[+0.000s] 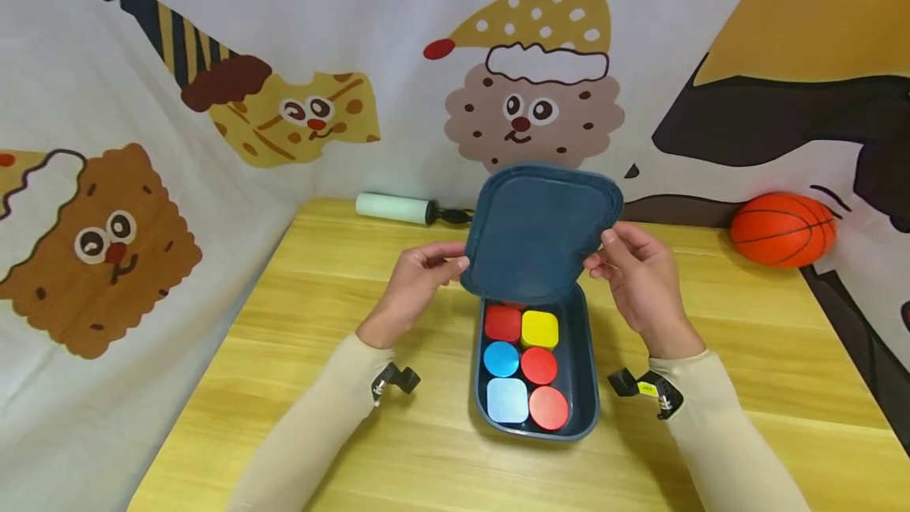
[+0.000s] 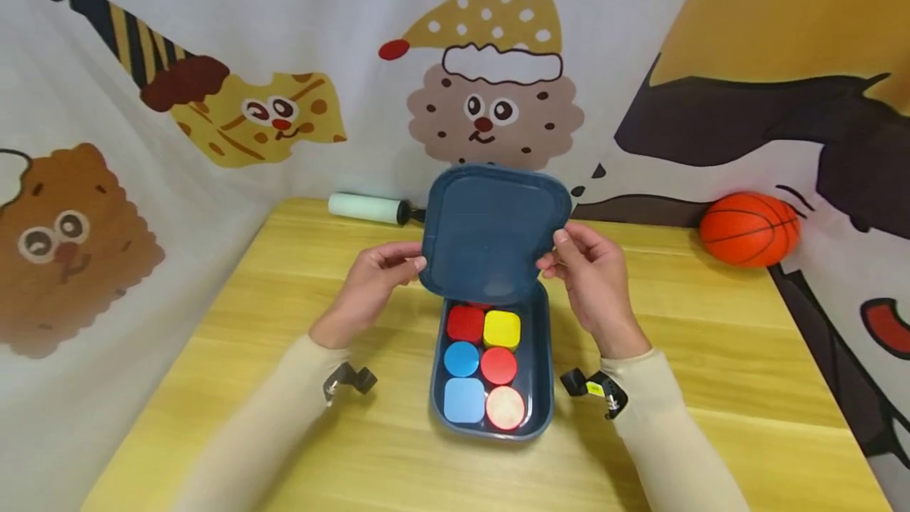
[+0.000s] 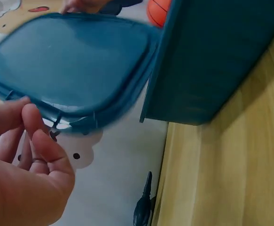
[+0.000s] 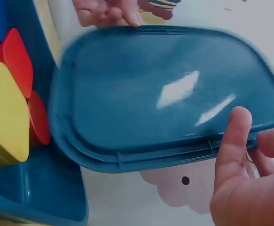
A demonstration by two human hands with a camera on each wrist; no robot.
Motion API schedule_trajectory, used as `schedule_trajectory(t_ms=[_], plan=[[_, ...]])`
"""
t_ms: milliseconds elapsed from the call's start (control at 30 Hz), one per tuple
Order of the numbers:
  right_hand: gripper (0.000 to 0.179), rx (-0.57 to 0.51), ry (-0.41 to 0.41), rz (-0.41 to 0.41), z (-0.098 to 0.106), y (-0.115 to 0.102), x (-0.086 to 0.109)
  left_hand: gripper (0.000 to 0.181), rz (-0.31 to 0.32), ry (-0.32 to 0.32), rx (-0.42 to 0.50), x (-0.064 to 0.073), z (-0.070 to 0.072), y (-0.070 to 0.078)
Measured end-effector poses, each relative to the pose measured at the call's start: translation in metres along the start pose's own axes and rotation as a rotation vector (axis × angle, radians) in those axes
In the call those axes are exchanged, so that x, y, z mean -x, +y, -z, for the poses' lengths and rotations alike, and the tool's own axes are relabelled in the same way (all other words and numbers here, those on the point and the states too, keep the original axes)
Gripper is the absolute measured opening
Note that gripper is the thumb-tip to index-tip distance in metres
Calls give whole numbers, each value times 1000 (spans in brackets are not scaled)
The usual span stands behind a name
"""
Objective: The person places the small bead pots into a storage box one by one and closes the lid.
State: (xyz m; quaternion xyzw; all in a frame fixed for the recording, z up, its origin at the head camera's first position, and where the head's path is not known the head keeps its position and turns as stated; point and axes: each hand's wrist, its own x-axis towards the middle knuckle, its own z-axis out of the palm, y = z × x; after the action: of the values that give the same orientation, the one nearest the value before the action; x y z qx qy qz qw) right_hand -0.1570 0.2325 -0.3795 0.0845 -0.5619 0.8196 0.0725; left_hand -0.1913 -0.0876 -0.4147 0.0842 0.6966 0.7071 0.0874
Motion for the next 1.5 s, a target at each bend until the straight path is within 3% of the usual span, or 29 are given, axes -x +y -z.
schedule_trajectory(t_ms=[167,300,433,533,667,867,1100,1300,1500], plan=[[27,-84,-143,142,2,2,6,28,-52,59,52,-5,-7,2],[27,-129,-137,157,4,2,13,31,-66,51,109,-4,-12,3],[26,-49,-49,107,6,5,21,35,-61,25,149,4,-14,1],[27,20,-31,94,10,8,26,40,-48,3,160,11,-15,-3],[41,84,-85,88,18,13,34,46,-4,19,152,19,-15,-8],[61,247,-188,-36,29,17,47,37,52,93,133,29,-19,-12],[65,407,-234,-105,45,18,58,44,91,-3,139,40,-23,-18],[66,459,-210,-186,48,20,66,56,138,-70,36,49,-25,-27],[64,633,-179,-225,47,27,72,60,161,-88,-37,55,-25,-40]])
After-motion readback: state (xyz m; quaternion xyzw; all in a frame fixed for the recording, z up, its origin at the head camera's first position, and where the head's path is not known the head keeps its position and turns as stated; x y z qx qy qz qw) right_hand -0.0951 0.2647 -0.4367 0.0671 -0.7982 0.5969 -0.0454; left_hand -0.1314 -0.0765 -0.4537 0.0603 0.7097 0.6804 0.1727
